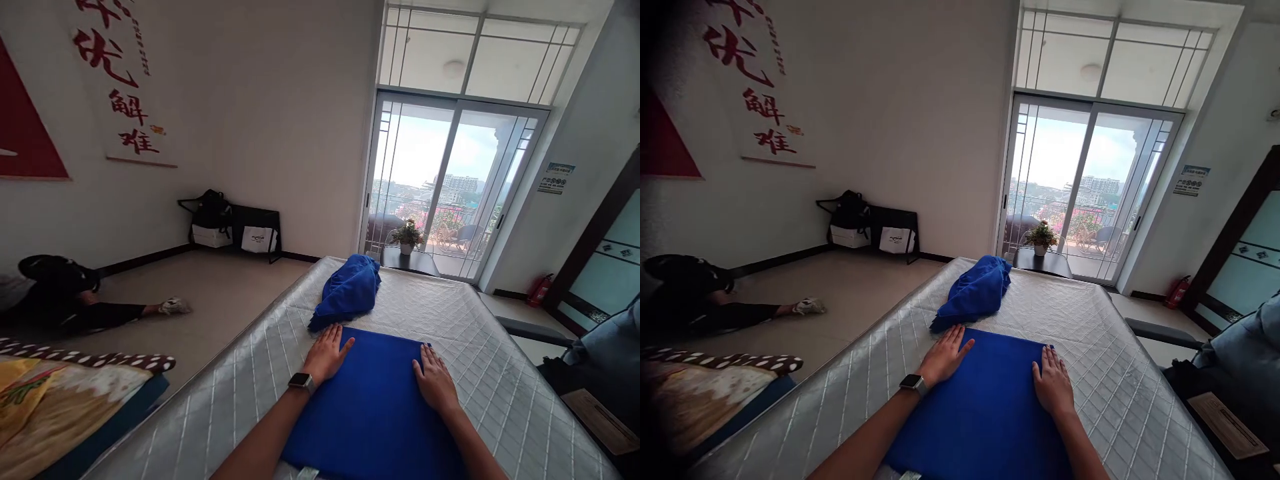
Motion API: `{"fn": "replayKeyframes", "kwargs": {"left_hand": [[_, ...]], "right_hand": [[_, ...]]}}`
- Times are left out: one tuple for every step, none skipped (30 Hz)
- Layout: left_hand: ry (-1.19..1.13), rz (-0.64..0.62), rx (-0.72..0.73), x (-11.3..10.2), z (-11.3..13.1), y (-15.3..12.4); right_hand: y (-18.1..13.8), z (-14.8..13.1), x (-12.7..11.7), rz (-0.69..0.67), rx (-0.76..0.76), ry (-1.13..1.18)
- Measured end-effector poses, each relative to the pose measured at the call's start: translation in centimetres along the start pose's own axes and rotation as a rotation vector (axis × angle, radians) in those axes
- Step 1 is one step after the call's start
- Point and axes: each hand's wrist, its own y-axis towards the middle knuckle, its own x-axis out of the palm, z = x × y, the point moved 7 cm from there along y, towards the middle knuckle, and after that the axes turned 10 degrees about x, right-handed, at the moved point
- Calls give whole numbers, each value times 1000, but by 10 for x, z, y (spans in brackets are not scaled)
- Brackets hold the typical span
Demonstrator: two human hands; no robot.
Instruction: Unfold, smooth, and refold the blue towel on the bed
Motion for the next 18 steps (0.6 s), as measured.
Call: {"fn": "replayKeyframes", "kwargs": {"left_hand": [[-3, 6, -1, 0, 0, 0], [-6, 11, -3, 0, -1, 0], [-10, 16, -5, 0, -1, 0], [-14, 21, -7, 0, -1, 0], [-17, 25, -8, 0, -1, 0], [-21, 29, -8, 0, 0, 0], [-24, 32, -7, -1, 0, 0], [-27, 34, -6, -1, 1, 0], [-30, 34, -4, -2, 1, 0], [-32, 34, -2, -2, 2, 0], [-34, 34, 0, -3, 3, 0], [-36, 32, 1, -3, 3, 0], [-37, 31, 1, -4, 3, 0], [-39, 29, -1, -4, 4, 0], [-41, 28, -3, -5, 4, 0], [-44, 28, -5, -5, 4, 0], [-47, 29, -7, -6, 4, 0], [-51, 32, -9, -6, 4, -1]], "right_hand": [[0, 0, 0, 2, -1, -6], [1, 0, 0, 3, -1, -12], [1, 0, 0, 3, 0, -19], [1, 0, 0, 2, 1, -26], [1, 0, 0, 2, 3, -32], [1, 0, 0, 2, 4, -39], [0, -1, -1, 1, 5, -46], [0, -1, -1, -2, 8, -55], [0, -2, -1, -8, 11, -66], [0, -2, -2, -13, 14, -77], [-1, -3, -2, -19, 17, -87], [-1, -4, -3, -22, 20, -95], [-2, -5, -5, -23, 23, -101], [-2, -6, -6, -21, 24, -106], [-3, -7, -8, -17, 25, -110], [-5, -8, -10, -13, 26, -116], [-7, -8, -12, -9, 25, -123], [-10, -8, -13, -6, 23, -131]]}}
